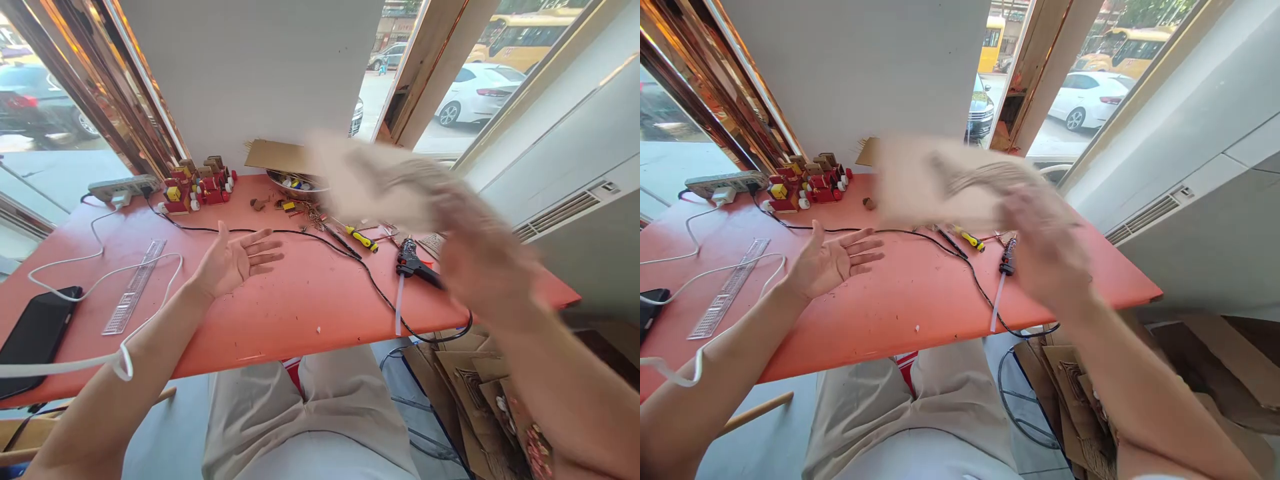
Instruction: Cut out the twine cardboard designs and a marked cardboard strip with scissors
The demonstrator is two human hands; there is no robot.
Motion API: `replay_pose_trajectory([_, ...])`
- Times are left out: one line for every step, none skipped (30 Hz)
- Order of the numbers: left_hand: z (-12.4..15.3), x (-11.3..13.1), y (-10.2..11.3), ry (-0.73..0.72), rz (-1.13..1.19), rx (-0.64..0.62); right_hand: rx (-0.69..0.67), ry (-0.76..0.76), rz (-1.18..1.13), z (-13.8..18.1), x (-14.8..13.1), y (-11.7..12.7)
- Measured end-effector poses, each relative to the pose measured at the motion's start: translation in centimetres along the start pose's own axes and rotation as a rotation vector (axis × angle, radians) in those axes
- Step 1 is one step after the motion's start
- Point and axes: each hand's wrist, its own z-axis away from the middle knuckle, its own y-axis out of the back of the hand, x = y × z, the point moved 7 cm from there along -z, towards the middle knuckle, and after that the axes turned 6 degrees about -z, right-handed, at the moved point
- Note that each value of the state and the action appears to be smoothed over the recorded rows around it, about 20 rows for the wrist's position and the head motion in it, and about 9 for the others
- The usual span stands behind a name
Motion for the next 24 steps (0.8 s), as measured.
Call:
replay_pose_trajectory([0.3,0.0,0.3,0.027,0.004,-0.007,-0.011,0.036,-0.008,-1.2,0.0,-1.4])
replay_pose_trajectory([0.6,0.0,0.6,0.052,0.001,-0.018,-0.024,0.08,-0.018,-2.6,-0.1,-2.8])
replay_pose_trajectory([0.9,0.0,1.1,0.069,-0.01,-0.03,-0.039,0.13,-0.029,-4.0,-0.2,-4.4])
replay_pose_trajectory([1.1,0.1,1.7,0.066,-0.028,-0.035,-0.055,0.179,-0.04,-5.4,-0.1,-5.8])
replay_pose_trajectory([1.2,0.3,2.4,0.051,-0.055,-0.037,-0.057,0.233,-0.047,-6.6,0.0,-6.9])
replay_pose_trajectory([1.2,0.6,3.0,0.019,-0.092,-0.033,-0.062,0.262,-0.054,-7.6,0.3,-7.7])
replay_pose_trajectory([1.1,0.8,3.4,-0.017,-0.133,-0.028,-0.054,0.273,-0.061,-8.4,0.8,-8.2])
replay_pose_trajectory([0.9,1.0,3.7,-0.045,-0.172,-0.032,-0.046,0.253,-0.067,-9.0,1.5,-8.4])
replay_pose_trajectory([0.6,1.1,3.8,-0.075,-0.196,-0.036,-0.028,0.21,-0.072,-9.4,2.4,-8.4])
replay_pose_trajectory([0.3,1.2,3.8,-0.104,-0.206,-0.045,0.005,0.147,-0.078,-9.6,3.3,-8.2])
replay_pose_trajectory([0.0,1.3,3.6,-0.132,-0.205,-0.054,0.051,0.07,-0.088,-9.6,4.2,-8.0])
replay_pose_trajectory([-0.3,1.3,3.4,-0.162,-0.198,-0.062,0.108,-0.014,-0.107,-9.6,5.0,-7.6])
replay_pose_trajectory([-0.5,1.3,3.3,-0.184,-0.191,-0.073,0.172,-0.103,-0.141,-9.5,5.8,-7.3])
replay_pose_trajectory([-0.6,1.3,3.1,-0.201,-0.186,-0.084,0.233,-0.19,-0.199,-9.3,6.4,-7.1])
replay_pose_trajectory([-0.7,1.3,3.0,-0.212,-0.184,-0.094,0.277,-0.274,-0.284,-9.1,7.0,-7.1])
replay_pose_trajectory([-0.7,1.2,2.8,-0.22,-0.183,-0.104,0.295,-0.357,-0.399,-9.1,7.4,-7.3])
replay_pose_trajectory([-0.6,1.1,2.7,-0.229,-0.183,-0.111,0.284,-0.431,-0.534,-9.2,7.6,-7.8])
replay_pose_trajectory([-0.5,1.1,2.6,-0.237,-0.184,-0.115,0.251,-0.491,-0.673,-9.4,7.6,-8.4])
replay_pose_trajectory([-0.5,1.1,2.5,-0.244,-0.186,-0.116,0.212,-0.536,-0.792,-9.6,7.5,-8.8])
replay_pose_trajectory([-0.4,1.1,2.4,-0.249,-0.188,-0.112,0.178,-0.565,-0.879,-10.0,7.2,-9.1])
replay_pose_trajectory([-0.3,1.0,2.3,-0.252,-0.19,-0.104,0.159,-0.576,-0.93,-10.3,6.8,-9.1])
replay_pose_trajectory([-0.2,1.0,2.2,-0.252,-0.191,-0.089,0.155,-0.575,-0.952,-10.6,6.4,-8.9])
replay_pose_trajectory([-0.2,0.9,2.1,-0.251,-0.192,-0.068,0.16,-0.567,-0.955,-10.9,6.1,-8.7])
replay_pose_trajectory([-0.2,0.8,2.1,-0.253,-0.192,-0.041,0.171,-0.558,-0.951,-11.1,5.9,-8.5])
